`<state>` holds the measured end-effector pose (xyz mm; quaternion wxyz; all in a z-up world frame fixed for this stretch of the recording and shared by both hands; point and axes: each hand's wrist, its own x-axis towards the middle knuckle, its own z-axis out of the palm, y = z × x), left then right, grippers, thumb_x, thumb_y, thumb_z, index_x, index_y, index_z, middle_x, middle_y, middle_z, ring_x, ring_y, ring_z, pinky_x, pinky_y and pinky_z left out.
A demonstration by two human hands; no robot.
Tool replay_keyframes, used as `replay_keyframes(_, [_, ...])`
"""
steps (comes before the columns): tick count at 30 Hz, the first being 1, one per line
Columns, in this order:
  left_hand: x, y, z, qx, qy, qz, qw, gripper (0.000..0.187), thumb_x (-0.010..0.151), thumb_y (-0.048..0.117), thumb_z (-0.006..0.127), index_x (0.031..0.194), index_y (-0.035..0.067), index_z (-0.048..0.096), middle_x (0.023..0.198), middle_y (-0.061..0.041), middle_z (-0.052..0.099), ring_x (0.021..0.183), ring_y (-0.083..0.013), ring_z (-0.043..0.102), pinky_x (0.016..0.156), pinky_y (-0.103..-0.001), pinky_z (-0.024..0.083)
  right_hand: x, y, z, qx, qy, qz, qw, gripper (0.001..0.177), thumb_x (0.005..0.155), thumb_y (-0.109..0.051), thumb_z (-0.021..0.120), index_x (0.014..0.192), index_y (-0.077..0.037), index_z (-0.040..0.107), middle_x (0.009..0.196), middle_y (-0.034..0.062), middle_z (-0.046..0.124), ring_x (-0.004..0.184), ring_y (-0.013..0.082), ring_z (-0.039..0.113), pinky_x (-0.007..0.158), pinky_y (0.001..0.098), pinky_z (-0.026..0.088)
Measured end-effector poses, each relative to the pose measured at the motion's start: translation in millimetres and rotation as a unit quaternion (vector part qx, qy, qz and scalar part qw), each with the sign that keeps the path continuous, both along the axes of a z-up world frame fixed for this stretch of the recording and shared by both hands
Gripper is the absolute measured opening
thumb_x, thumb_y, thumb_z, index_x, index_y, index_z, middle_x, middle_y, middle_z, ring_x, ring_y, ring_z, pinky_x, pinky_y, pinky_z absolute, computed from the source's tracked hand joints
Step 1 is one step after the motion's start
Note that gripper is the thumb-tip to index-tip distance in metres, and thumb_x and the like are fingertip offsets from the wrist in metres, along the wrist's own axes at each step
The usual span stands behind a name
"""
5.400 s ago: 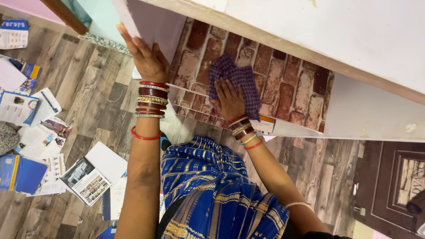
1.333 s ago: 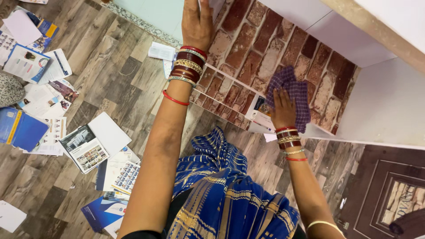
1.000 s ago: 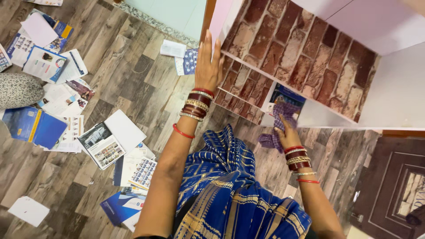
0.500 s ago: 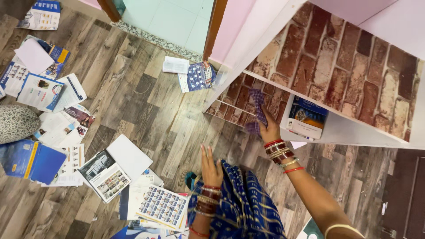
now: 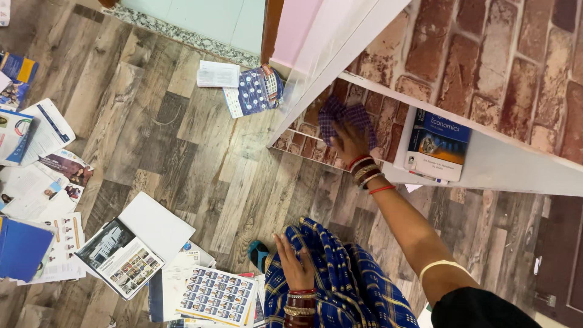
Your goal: The person wipes the top and interior surfaces of a shelving unit with a cloth, moving books and papers aside to reach the corners.
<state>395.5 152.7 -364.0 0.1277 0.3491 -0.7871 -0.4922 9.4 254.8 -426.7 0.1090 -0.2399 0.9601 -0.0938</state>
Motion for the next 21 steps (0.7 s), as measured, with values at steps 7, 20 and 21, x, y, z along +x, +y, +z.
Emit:
replay_keyframes(7, [4, -10, -9, -0.016, -0.003, 0.047, 0.999, 0.067, 0.098, 0.015, 0.058, 0.156, 0.001, 0.027, 0.165, -0.027, 0.019, 0.147, -0.048, 0.031, 0.109, -0.051, 0.046, -17, 1, -30, -0.056, 0.024, 0.015, 0.998, 0.068, 0.098, -0.058, 0.049, 0.155, -0.022, 0.047, 0.165, 0.0167, 0.028, 0.148, 0.0468, 0.019, 0.112, 0.0745, 0.014])
replay_keyframes(20, [-107, -81, 5, -0.138, 0.114, -0.074, 0.981, 0.053, 0.099, 0.012, 0.058, 0.149, 0.001, 0.046, 0.158, -0.021, 0.045, 0.152, -0.0391, 0.035, 0.124, -0.057, 0.027, -24, -145, -71, 0.014, 0.091, -0.053, 0.994, 0.06, 0.095, -0.05, 0.056, 0.148, -0.022, 0.051, 0.162, 0.0099, 0.037, 0.151, 0.0375, 0.028, 0.115, 0.0718, 0.02])
replay_keyframes(21, [-129, -92, 14, -0.153, 0.141, -0.085, 0.974, 0.05, 0.101, 0.013, 0.059, 0.149, 0.002, 0.048, 0.158, -0.019, 0.047, 0.153, -0.0384, 0.036, 0.125, -0.058, 0.026, -24, -142, -69, 0.024, 0.072, -0.055, 0.996, 0.056, 0.098, -0.048, 0.054, 0.148, -0.024, 0.051, 0.163, 0.0072, 0.038, 0.153, 0.0356, 0.028, 0.118, 0.0702, 0.021])
